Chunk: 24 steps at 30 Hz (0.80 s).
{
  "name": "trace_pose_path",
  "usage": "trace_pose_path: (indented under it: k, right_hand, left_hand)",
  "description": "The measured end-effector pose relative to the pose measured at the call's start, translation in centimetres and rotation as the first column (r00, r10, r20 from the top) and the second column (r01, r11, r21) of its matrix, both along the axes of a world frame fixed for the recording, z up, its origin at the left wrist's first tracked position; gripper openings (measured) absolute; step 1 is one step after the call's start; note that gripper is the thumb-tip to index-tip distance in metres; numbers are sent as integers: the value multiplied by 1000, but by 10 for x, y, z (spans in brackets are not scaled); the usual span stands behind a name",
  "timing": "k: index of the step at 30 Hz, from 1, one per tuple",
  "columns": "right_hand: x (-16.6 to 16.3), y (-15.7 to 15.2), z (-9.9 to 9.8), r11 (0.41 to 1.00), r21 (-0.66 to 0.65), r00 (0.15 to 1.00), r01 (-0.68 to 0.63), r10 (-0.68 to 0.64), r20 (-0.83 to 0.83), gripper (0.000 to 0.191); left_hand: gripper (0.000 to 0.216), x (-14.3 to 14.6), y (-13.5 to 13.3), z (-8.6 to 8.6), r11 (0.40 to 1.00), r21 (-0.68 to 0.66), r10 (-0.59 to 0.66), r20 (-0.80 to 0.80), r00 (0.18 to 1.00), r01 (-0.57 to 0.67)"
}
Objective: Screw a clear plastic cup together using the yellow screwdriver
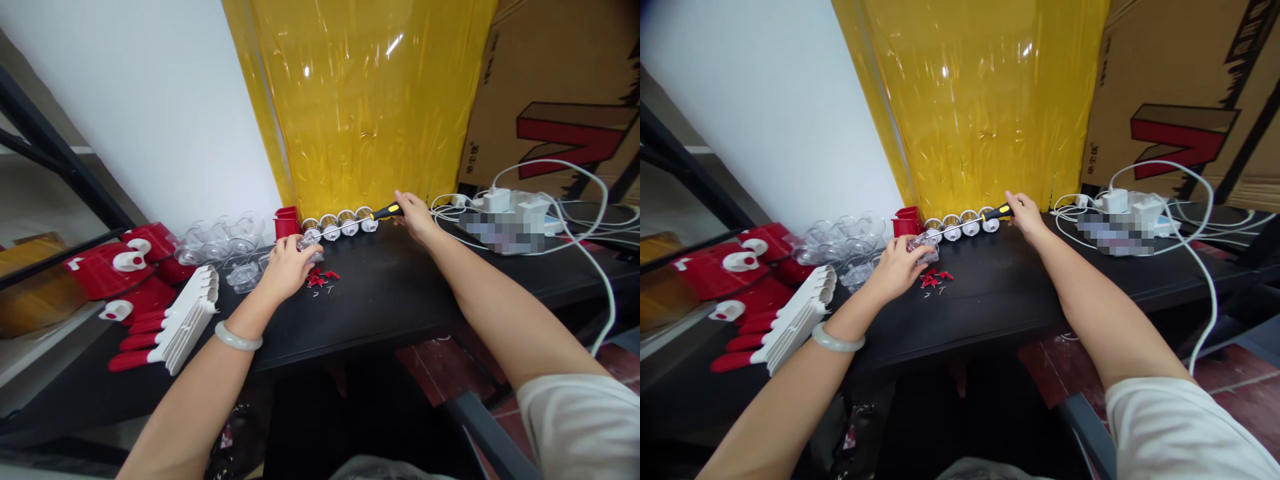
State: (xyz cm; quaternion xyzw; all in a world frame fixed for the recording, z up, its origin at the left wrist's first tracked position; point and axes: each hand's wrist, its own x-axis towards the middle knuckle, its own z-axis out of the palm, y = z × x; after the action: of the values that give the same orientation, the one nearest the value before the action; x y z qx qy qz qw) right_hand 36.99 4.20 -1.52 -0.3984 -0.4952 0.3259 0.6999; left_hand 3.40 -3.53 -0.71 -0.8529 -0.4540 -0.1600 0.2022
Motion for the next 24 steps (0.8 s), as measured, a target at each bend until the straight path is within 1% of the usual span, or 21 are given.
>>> trace_pose_path:
  k: [2,4,7,9,11,12,14,15,17,20,22,24]
  right_hand:
    - [-1,-2,0,1000,2,999,-27,27,-44,43]
    - [-3,-6,2,996,12,989,-93,93,-118,36]
    - [-5,-11,5,983,23,971,-182,183,-155,34]
    - [-4,-10,4,987,12,979,-162,162,-124,40]
    - [-3,-6,2,995,-3,993,-95,95,-77,47]
    - [-2,-4,1,998,-10,996,-62,62,-60,47]
    - [-2,-2,0,999,-12,997,-31,30,-67,41]
    - [-2,-2,0,999,-8,995,-43,42,-93,37]
    - [-3,-7,2,994,8,978,-108,108,-177,31]
    - [-5,-13,5,979,22,942,-203,201,-270,33]
    - [-5,-12,5,982,3,948,-190,184,-261,41]
    - [-4,-7,2,991,-28,973,-129,121,-194,47]
  left_hand:
    - [39,0,0,0,1000,0,-1,-1,1000,1]
    - [38,0,0,0,1000,4,-2,-1,1000,2]
    - [39,0,0,0,1000,7,0,-4,1000,0]
    - [39,0,0,0,1000,6,-1,-6,1000,1]
    - [38,0,0,0,1000,7,-2,-5,1000,2]
    - [38,0,0,0,1000,7,-1,-3,1000,1]
    - [39,1,-1,1,1000,3,1,0,1000,-1]
    - [39,1,-1,1,1000,1,1,0,1000,-1]
    - [39,1,-1,1,1000,-1,3,0,1000,-3]
    - [39,0,0,0,1000,5,1,1,1000,-1]
    - [39,0,0,0,1000,7,-4,3,1000,4]
    - [40,0,1,0,1000,5,-8,5,1000,8]
